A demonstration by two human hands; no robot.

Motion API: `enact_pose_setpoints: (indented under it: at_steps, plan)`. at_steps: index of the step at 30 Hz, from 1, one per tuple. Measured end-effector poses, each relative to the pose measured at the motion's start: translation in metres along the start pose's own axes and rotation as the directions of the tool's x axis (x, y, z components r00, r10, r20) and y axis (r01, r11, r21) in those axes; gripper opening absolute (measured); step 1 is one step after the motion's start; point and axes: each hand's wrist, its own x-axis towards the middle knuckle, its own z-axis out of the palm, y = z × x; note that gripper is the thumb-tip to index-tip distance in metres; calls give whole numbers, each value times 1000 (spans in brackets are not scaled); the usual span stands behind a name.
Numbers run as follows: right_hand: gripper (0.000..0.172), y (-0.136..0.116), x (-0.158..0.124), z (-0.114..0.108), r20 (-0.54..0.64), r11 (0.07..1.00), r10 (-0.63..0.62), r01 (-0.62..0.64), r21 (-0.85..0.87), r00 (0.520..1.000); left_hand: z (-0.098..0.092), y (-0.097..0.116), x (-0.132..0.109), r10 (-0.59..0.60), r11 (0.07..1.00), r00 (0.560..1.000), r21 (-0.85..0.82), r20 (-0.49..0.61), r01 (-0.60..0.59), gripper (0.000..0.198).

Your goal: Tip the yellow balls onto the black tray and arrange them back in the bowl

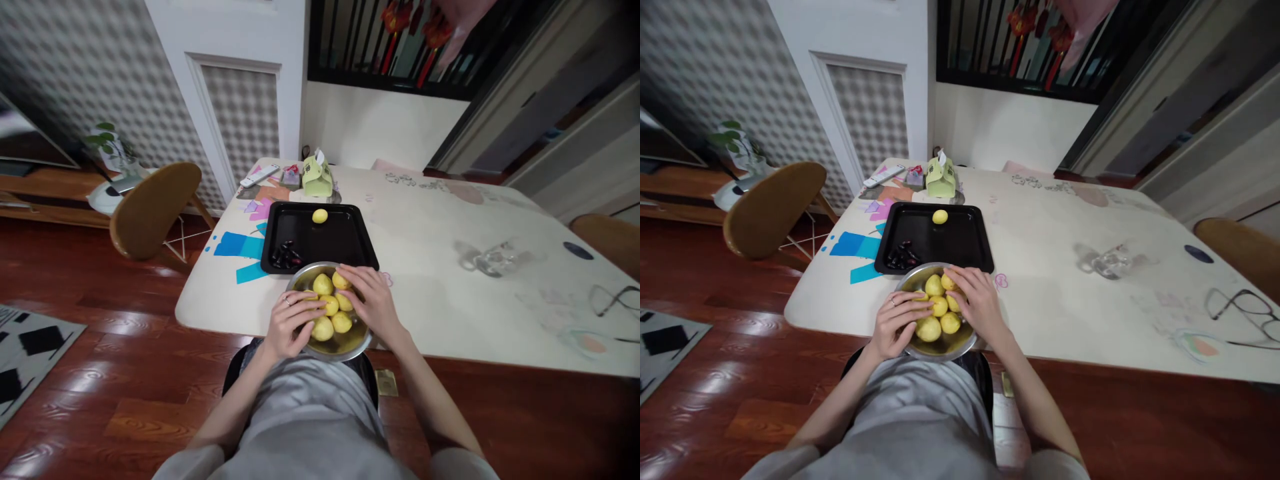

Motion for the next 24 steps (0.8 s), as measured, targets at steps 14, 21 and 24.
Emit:
enact_pose_setpoints:
  at_steps: [14,21,24]
  plan:
    - [45,-11,-13,12,53,1000,22,-21,-20,998,-1,-1,0,6,1000,1000,-3,4,-6,35]
    - [46,-21,-18,9,55,993,65,-59,-102,996,0,0,-2,-36,999,999,19,8,35,36]
    - [44,-24,-20,5,49,988,73,-66,-140,996,0,0,-2,-40,999,999,27,6,40,36]
